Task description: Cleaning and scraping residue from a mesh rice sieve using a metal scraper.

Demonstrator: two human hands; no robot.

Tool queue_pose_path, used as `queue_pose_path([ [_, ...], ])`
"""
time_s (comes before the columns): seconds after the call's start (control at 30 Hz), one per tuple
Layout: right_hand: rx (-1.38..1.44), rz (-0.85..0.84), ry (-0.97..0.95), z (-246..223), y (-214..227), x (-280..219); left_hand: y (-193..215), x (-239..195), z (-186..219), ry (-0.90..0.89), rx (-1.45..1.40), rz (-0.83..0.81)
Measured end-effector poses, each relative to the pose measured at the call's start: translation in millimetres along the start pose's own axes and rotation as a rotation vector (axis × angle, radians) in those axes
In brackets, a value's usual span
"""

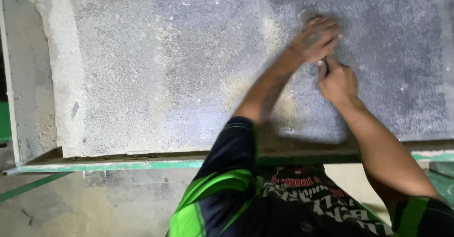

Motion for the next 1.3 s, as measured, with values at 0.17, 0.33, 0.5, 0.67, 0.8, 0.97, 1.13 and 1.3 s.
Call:
queue_pose_path([
  [0.17,0.053,0.029,0.016,-15.2,-28.9,12.9,15.5,0.6,-8.9,0.177,-0.216,0.006],
  [0.33,0.184,0.028,0.238,-78.5,-21.5,-13.8,75.5,-94.6,0.7,0.235,-0.172,0.099],
  [0.5,0.192,-0.245,0.107,-85.7,16.6,-16.2,105.9,-94.1,19.4,0.257,-0.212,0.29],
  [0.67,0.161,-0.076,-0.006,-29.9,17.3,20.7,61.6,2.2,-0.6,0.255,-0.243,0.15],
  [0.8,0.181,-0.071,-0.028,-29.9,-9.2,31.9,45.0,1.5,-28.1,0.3,-0.226,0.088],
  [0.97,0.204,-0.192,0.148,-67.2,-24.5,7.1,74.6,-78.2,-5.5,0.453,-0.129,0.191],
  [1.13,0.252,-0.301,0.32,-92.3,33.3,-15.4,104.7,-104.9,34.0,0.763,-0.206,0.167],
  [1.3,0.169,-0.19,-0.023,-64.0,51.6,9.2,90.9,-9.5,9.3,0.253,-0.208,0.25],
])
Point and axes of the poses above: each hand's wrist, its own x-axis towards the middle knuckle, its own y-axis out of the back of the hand, z = x × y, the point moved 1 cm from there along x, towards the middle knuckle, and after that the axes turned 12 degrees about -x, right-handed, at the moved point
